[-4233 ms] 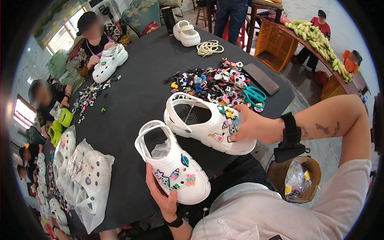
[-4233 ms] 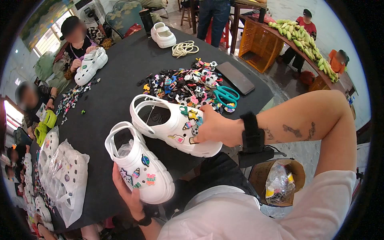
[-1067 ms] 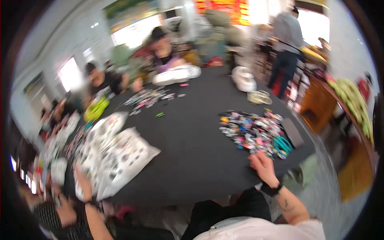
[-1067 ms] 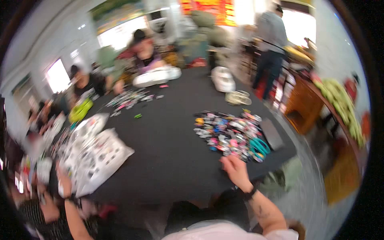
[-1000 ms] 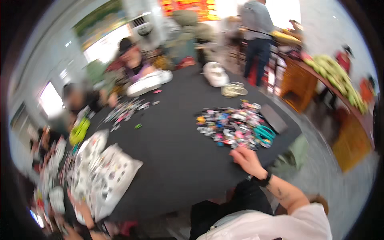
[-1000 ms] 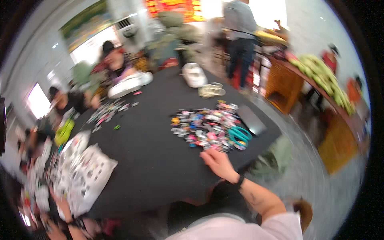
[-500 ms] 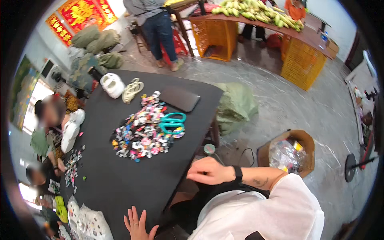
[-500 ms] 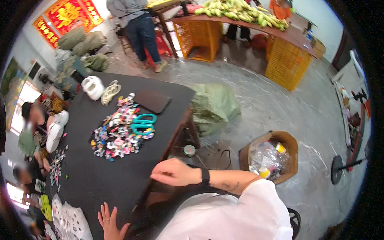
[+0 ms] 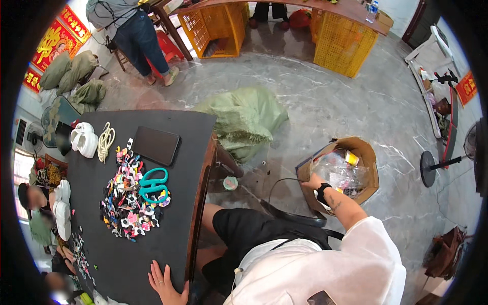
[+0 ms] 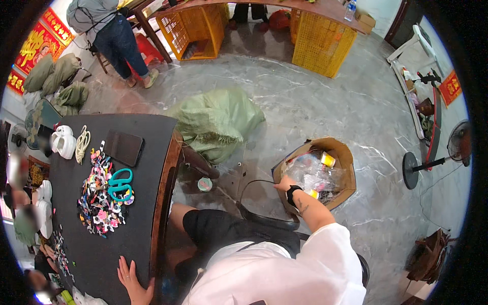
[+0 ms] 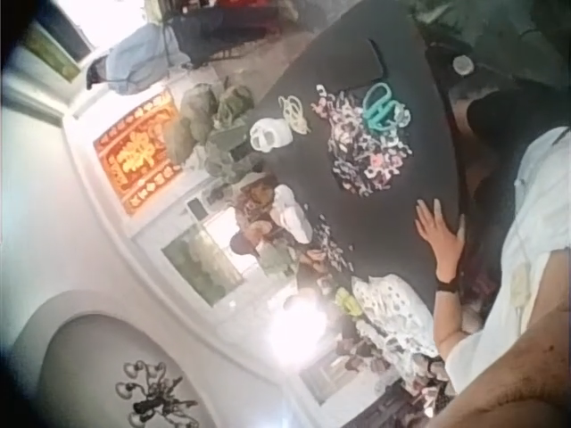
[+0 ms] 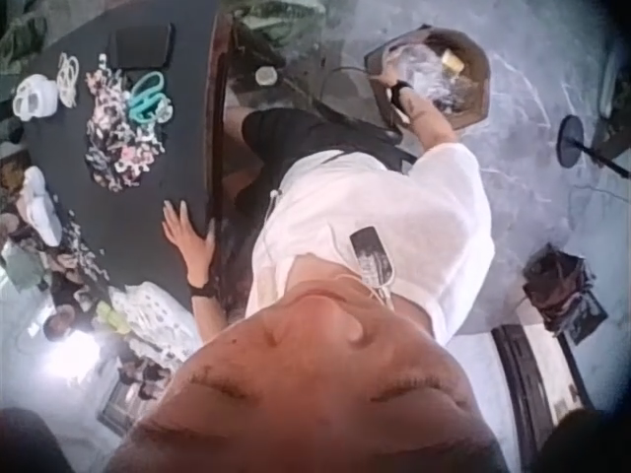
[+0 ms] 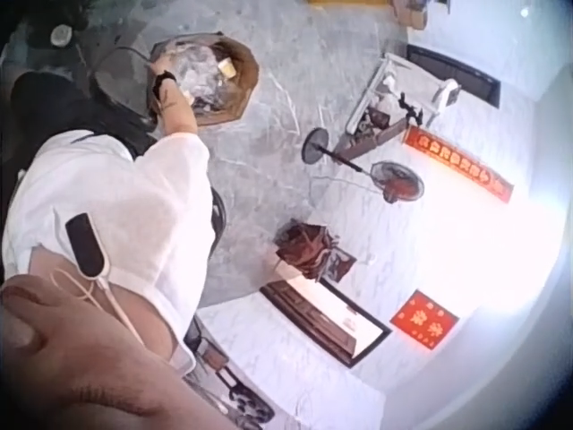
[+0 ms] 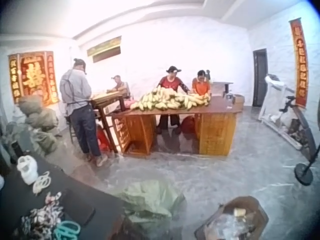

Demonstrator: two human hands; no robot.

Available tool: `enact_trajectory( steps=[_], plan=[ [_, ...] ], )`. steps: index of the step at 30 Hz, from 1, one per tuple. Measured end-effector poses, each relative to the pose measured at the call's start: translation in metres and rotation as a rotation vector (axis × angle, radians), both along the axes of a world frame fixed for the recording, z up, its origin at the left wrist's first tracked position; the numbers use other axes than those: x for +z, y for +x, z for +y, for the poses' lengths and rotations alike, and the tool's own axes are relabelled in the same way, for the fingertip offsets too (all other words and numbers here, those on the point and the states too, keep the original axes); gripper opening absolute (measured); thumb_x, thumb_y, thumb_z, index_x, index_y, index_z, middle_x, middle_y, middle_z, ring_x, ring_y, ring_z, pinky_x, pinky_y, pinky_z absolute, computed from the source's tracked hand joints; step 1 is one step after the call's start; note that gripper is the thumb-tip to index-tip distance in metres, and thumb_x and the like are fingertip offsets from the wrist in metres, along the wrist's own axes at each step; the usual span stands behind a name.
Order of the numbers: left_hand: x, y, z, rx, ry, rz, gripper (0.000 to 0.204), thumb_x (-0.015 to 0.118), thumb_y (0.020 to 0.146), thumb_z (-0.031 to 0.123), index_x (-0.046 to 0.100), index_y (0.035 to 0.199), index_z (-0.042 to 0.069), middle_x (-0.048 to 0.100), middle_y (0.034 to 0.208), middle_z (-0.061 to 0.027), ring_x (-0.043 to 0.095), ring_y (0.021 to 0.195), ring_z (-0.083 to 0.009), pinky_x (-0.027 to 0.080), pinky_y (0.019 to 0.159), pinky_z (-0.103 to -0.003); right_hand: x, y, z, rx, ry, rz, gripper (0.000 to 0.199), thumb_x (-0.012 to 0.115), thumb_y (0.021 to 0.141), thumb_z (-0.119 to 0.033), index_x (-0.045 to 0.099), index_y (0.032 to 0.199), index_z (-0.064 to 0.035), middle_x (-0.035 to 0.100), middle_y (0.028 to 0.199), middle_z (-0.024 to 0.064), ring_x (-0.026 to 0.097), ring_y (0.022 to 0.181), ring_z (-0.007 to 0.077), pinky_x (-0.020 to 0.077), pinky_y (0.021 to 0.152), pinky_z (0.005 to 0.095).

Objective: Attaching charms and accessories to white foam shoes and then packaging them into plastic bags.

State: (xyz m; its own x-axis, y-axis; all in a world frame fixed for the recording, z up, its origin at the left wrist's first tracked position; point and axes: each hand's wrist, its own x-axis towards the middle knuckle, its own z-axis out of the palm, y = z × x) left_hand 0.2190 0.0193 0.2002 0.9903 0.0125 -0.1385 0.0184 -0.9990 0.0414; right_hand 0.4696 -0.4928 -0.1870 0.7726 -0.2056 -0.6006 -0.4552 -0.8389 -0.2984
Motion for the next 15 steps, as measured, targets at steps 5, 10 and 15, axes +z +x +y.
enact_trajectory(
  steps=[5,10,15],
  plan=[
    [-0.006,-0.002,0.002,-0.001,-0.005,-0.105,0.076,0.075,0.077,0.023,0.041,0.142,0.005,0.030,0.152,-0.0273,0.030,0.140,-0.0434,0.022,0.113,-0.057,-0.024,0.009,0.018,0.124,-0.095,-0.053,0.033,0.063,0.078,-0.021,0.069,0.094,0.0074,0.067,0.101,0.0297,0.066,0.098,0.0426,0.0536,0.086,0.0465],
    [-0.017,-0.005,0.005,0.026,0.000,-0.136,0.081,0.073,0.069,0.016,0.036,0.141,0.008,0.025,0.154,-0.0273,0.026,0.142,-0.0446,0.017,0.114,-0.059,-0.019,0.023,0.027,0.096,-0.085,-0.144,0.031,0.062,0.076,-0.018,0.069,0.088,0.0093,0.066,0.095,0.0319,0.066,0.094,0.0439,0.0543,0.084,0.0466],
    [-0.017,-0.006,0.006,0.042,0.004,-0.123,0.081,0.074,0.067,0.017,0.038,0.139,0.008,0.027,0.154,-0.0280,0.026,0.142,-0.0453,0.017,0.113,-0.060,-0.014,0.054,0.058,0.142,-0.005,-0.176,0.024,0.064,0.069,-0.013,0.069,0.080,0.0074,0.067,0.089,0.0318,0.067,0.090,0.0436,0.0556,0.081,0.0464]
  ],
)
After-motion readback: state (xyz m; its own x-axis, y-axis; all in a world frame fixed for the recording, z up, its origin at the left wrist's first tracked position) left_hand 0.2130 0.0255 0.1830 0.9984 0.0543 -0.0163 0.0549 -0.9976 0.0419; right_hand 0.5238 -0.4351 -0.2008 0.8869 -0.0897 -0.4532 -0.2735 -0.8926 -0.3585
